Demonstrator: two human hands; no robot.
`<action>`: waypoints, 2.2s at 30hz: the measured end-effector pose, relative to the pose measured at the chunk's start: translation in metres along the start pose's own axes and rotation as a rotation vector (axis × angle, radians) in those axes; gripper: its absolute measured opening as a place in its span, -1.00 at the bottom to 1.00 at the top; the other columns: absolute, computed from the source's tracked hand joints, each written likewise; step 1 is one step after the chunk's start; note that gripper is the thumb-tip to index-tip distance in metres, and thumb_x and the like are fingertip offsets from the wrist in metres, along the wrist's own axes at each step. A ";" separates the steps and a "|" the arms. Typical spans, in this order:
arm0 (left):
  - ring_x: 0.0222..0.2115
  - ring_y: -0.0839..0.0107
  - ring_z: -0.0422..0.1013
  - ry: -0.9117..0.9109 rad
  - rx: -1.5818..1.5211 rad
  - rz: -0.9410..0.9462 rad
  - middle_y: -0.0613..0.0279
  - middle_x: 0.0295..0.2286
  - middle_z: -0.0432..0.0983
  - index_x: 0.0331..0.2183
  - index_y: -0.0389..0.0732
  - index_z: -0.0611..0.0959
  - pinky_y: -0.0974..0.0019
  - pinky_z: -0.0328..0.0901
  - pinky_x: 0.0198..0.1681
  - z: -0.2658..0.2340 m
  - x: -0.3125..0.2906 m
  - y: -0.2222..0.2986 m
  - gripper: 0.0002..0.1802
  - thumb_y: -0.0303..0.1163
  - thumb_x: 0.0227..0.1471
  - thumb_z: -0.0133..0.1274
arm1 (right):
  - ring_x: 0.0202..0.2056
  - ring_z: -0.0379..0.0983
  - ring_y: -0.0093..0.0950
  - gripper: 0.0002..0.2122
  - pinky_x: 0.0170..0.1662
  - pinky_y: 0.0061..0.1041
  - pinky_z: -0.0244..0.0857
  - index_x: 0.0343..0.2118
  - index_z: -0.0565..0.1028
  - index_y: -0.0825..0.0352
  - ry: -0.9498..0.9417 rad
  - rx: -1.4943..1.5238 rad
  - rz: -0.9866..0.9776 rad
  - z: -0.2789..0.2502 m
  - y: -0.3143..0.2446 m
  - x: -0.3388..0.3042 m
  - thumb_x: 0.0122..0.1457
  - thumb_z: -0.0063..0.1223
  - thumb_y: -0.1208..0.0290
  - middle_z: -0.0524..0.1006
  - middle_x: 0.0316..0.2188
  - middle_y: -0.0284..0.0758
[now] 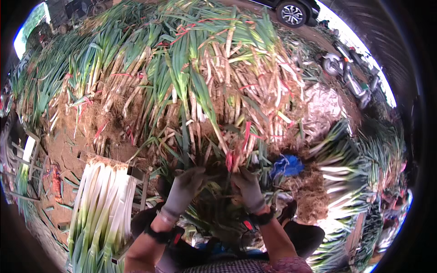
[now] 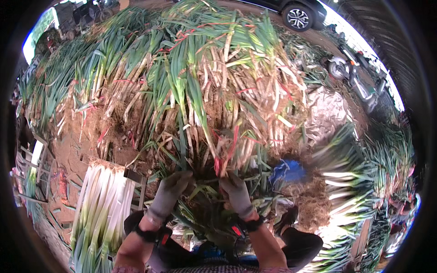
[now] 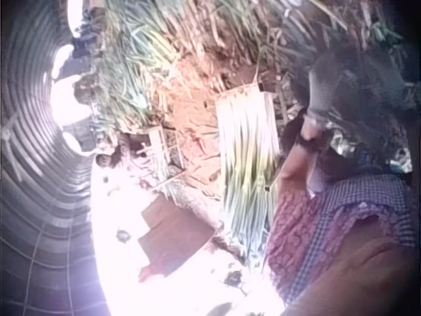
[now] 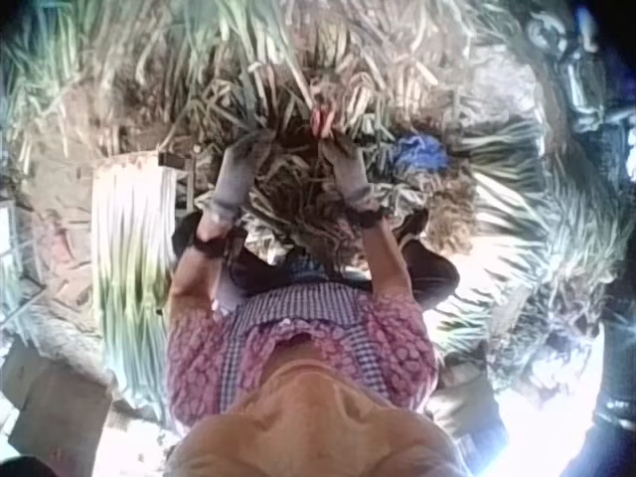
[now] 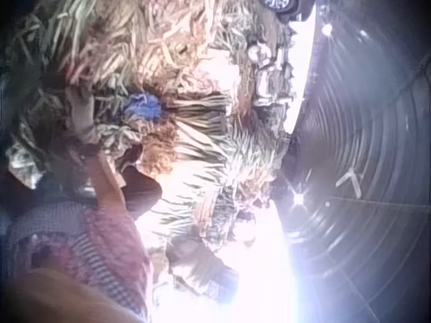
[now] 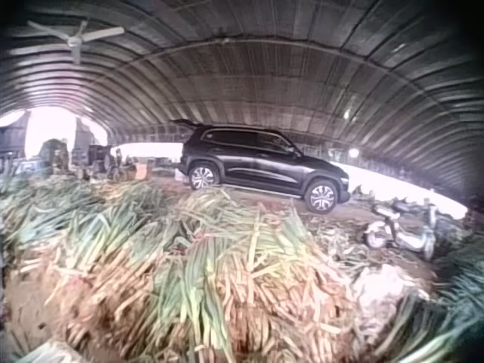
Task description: The person processes leeks by hand, pulling individual stalks from a pile, peeling away the outer layers, and placing the cleaned leeks onto a metal rack.
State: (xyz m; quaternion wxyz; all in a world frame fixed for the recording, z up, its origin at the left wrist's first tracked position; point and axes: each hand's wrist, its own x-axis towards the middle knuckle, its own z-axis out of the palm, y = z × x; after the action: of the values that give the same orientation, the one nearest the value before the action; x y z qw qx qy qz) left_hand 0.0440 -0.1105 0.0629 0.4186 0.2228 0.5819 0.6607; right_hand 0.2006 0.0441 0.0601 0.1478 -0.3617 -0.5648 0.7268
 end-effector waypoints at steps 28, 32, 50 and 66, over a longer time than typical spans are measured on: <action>-0.23 0.42 0.47 -0.156 -0.486 0.014 0.25 -0.22 0.52 -0.03 -0.28 0.47 0.35 0.37 -0.16 0.053 0.028 -0.037 -0.65 -0.40 0.14 0.04 | -0.38 0.54 -0.50 -0.68 -0.30 -0.48 0.39 -0.22 0.47 0.40 0.177 -0.401 -0.481 0.023 0.012 -0.015 -0.05 0.24 0.42 0.58 -0.40 -0.23; -0.24 0.47 0.46 -0.002 -0.423 0.084 0.26 -0.25 0.53 -0.09 -0.30 0.52 0.38 0.35 -0.17 0.054 0.028 -0.032 -0.72 -0.43 0.15 0.02 | -0.44 0.55 -0.37 -0.67 -0.34 -0.43 0.40 -0.20 0.47 0.38 0.192 -0.420 -0.543 0.032 0.024 0.002 -0.04 0.23 0.39 0.59 -0.46 -0.22; -0.24 0.27 0.47 -0.420 -0.614 0.104 -0.02 -0.13 0.46 -0.13 -0.38 0.47 0.03 0.37 -0.04 0.044 0.015 -0.009 -0.56 -0.18 0.15 -0.01 | -0.31 0.53 -0.25 -0.66 -0.27 -0.37 0.37 -0.07 0.42 0.29 -0.191 -0.611 -0.393 -0.012 0.033 -0.064 0.09 0.10 0.32 0.53 -0.27 -0.13; -0.26 0.40 0.47 -0.124 -0.559 0.076 0.09 -0.22 0.56 -0.11 -0.42 0.51 0.37 0.35 -0.10 0.051 0.030 -0.015 -0.68 -0.37 0.25 -0.15 | -0.40 0.46 -0.62 -0.75 -0.30 -0.57 0.35 -0.26 0.49 0.40 0.062 -0.147 -0.399 0.043 0.012 -0.003 -0.05 0.19 0.50 0.57 -0.43 -0.34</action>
State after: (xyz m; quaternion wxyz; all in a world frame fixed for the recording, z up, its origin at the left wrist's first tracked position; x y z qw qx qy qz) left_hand 0.0712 -0.0568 0.0540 0.4734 0.1603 0.3417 0.7959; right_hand 0.1752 0.0079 0.0547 0.2794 -0.2747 -0.6718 0.6286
